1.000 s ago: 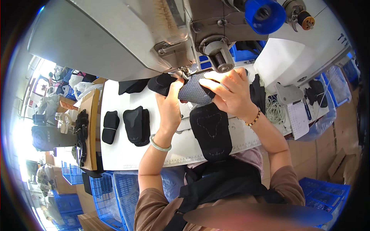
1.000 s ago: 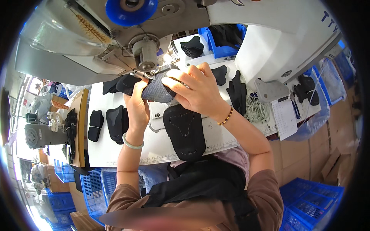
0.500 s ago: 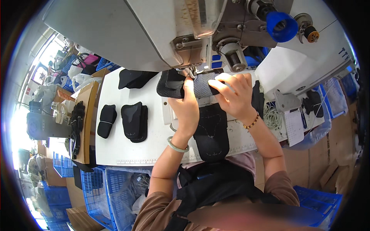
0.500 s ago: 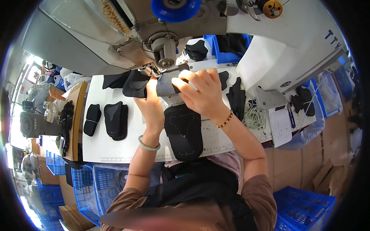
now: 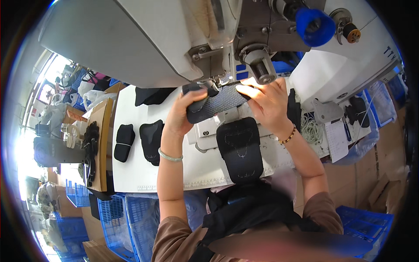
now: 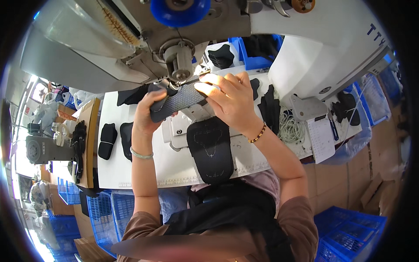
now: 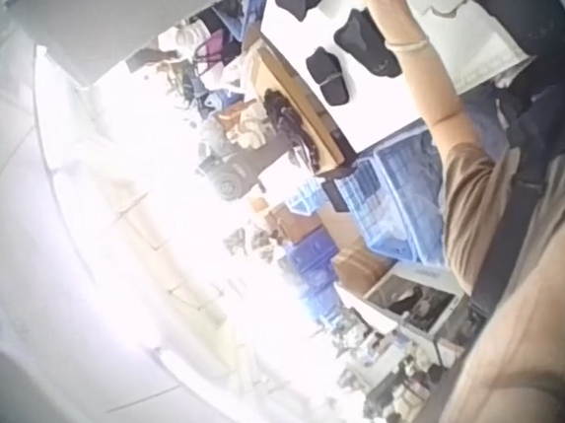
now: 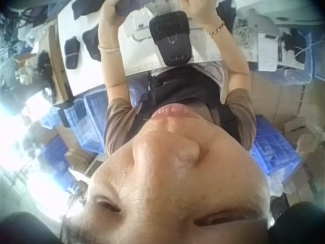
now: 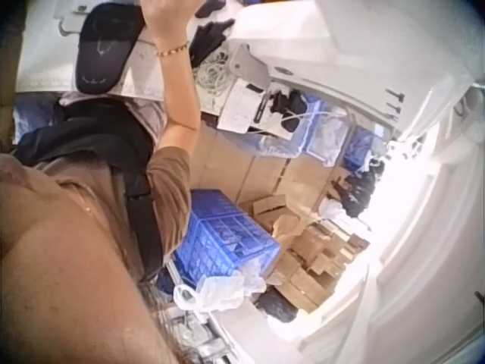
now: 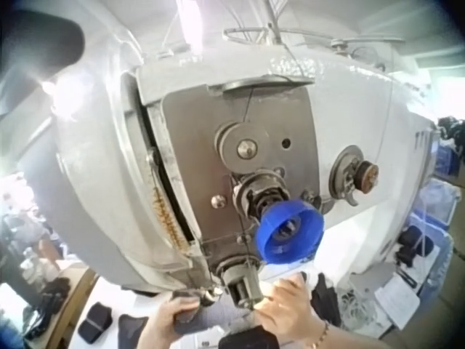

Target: Use an industrial sewing machine to stitch a mesh and synthetic component of a shoe upper.

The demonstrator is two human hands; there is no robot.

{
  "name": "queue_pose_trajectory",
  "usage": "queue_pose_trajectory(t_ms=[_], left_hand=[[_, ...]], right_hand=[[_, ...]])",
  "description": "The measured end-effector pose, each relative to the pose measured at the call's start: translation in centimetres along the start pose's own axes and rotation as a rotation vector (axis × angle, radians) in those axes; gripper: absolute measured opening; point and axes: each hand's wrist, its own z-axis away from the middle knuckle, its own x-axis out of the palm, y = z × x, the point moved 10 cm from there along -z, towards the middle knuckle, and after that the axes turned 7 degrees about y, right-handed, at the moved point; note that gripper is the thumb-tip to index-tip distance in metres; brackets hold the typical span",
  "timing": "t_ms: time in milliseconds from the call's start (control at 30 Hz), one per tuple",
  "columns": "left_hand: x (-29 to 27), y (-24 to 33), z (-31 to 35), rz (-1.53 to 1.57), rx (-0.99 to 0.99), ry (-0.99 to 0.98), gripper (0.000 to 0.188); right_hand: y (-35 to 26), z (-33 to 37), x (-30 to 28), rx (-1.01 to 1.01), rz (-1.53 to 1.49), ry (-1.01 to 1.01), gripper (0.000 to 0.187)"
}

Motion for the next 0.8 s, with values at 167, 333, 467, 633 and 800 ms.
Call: queue_pose_trajectory(t_ms=[167,333,467,633,800], left_hand=[[-0.2,-0.4,0.7,-0.048,0.053,0.043,0.02],[-0.1,-0.8,0.8,0.042,0.083,0.083,0.021],[0.2,-0.8,1.3,0.089,0.11,0.078,0.019],[1.8,-0.3,2.6,0.085,0.207,0.043,0.012],[2.4,0.2,3.9,0.072,0.366,0.131,0.005]], right_hand=[[0.5,0.3,-0.2,0.008,-0.016,0.014,0.043],[1.5,1.1,-0.5,0.064,-0.034,0.078,0.047],[1.7,1.4,-0.6,0.072,-0.039,0.114,0.047],[1.3,1.5,-0.6,0.066,-0.092,0.108,0.048],[1.2,1.5,-0.6,0.052,-0.062,0.133,0.048]])
